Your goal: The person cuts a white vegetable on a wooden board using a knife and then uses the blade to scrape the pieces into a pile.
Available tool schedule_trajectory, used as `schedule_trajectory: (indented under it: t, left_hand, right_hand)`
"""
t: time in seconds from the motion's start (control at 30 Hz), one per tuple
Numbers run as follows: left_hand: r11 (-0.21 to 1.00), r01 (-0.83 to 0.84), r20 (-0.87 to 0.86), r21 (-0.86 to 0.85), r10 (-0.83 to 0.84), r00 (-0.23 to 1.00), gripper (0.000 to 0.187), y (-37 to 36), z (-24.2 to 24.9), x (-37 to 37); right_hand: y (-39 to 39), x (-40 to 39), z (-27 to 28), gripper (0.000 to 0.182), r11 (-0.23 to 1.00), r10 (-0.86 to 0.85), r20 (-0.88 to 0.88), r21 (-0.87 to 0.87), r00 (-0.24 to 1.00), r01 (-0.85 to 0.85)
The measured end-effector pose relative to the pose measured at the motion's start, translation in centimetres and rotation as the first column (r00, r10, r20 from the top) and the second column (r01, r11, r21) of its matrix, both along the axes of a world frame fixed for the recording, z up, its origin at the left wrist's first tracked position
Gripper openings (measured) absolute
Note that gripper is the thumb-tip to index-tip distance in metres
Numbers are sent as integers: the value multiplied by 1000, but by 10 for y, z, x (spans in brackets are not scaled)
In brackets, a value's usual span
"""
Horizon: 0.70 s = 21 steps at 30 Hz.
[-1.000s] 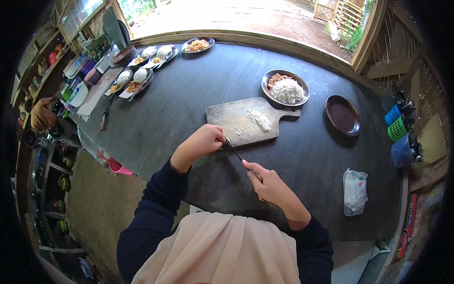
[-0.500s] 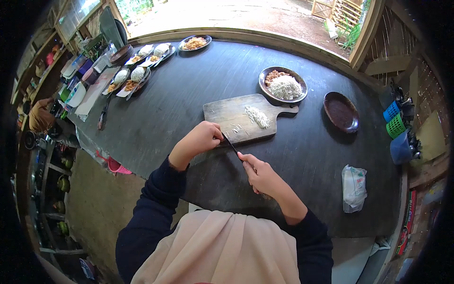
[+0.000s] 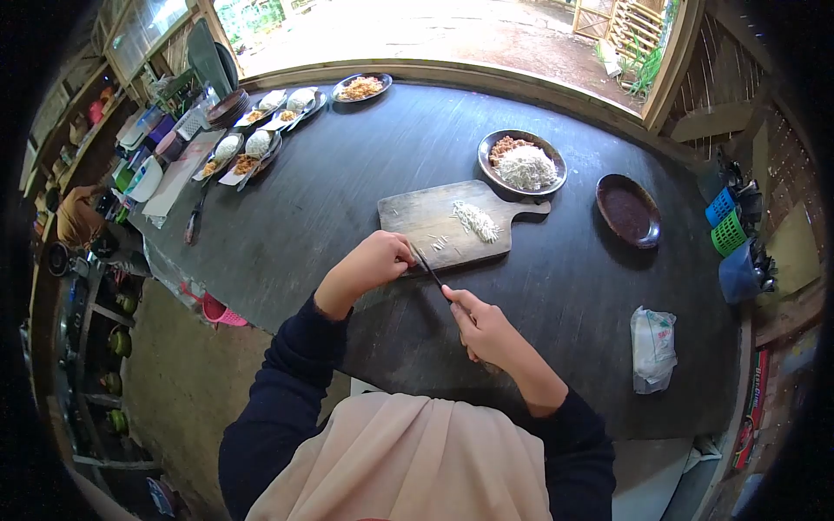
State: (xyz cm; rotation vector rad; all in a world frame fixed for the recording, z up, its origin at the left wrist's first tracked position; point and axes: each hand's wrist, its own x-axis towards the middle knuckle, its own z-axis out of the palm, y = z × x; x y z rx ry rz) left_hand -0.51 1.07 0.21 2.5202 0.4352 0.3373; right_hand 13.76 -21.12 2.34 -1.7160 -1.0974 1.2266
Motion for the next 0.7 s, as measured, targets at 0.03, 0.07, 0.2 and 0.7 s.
schedule_trajectory:
  t: [0.03,0.07,0.2,0.7]
  left_hand:
    - [1000,-1,3,-5,1,1000,19,0,0,0]
    - [1000,-2,4,-2,2,1000,19,-1,0,-1]
    - [999,15,14,31,-15,1000,18,1,-1,-1]
    - [1000,12,23,-26,-12,1000,17,0,-3,-3]
  right_hand:
    - [-1,-1,0,38,1000,-14,8,25,1000,14]
    - [-2,-1,0,38,1000,-13,10,27,1000,12]
    - [-6,3,9,37,1000,17,45,6,999,-18]
    - [1,-6,15,39,997,77,185,-17,980,-75]
